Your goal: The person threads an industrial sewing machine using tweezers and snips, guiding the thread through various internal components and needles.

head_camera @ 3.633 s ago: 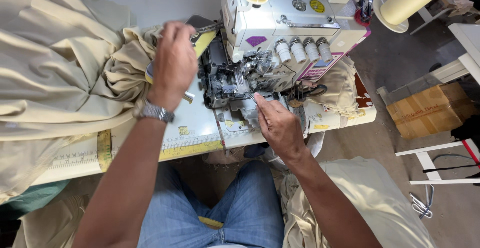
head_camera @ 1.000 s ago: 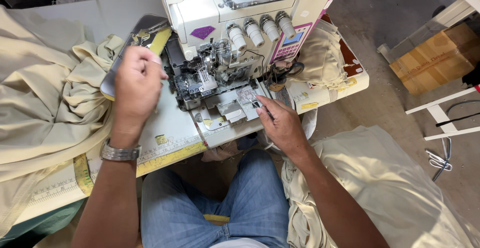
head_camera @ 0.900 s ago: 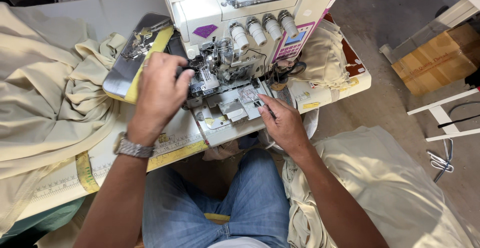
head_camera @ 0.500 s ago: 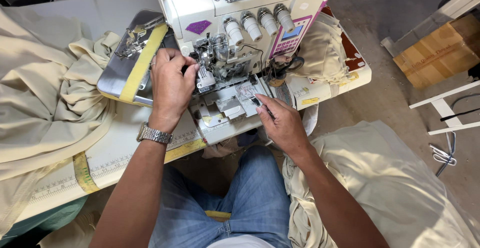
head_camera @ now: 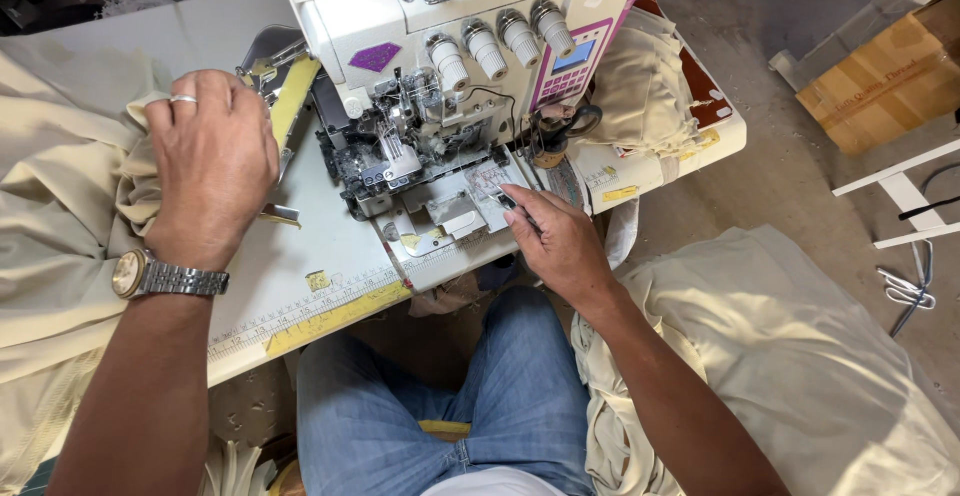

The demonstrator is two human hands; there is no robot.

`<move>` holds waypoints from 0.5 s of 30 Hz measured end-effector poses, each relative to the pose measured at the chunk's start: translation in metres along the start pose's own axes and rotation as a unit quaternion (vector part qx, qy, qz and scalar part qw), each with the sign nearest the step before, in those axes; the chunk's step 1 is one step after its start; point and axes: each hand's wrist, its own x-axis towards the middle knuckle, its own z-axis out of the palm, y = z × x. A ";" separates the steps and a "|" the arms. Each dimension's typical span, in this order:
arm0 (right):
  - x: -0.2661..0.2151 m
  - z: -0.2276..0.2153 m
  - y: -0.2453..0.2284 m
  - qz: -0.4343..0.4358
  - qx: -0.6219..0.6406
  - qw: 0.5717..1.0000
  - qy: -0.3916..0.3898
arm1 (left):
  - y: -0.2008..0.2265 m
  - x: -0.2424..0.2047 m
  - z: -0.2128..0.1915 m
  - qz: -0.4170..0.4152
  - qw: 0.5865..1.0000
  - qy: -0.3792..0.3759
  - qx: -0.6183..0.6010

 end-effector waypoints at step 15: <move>0.000 -0.005 -0.011 0.005 0.056 0.998 0.022 | 0.074 0.008 0.009 -0.004 0.966 0.042 -0.254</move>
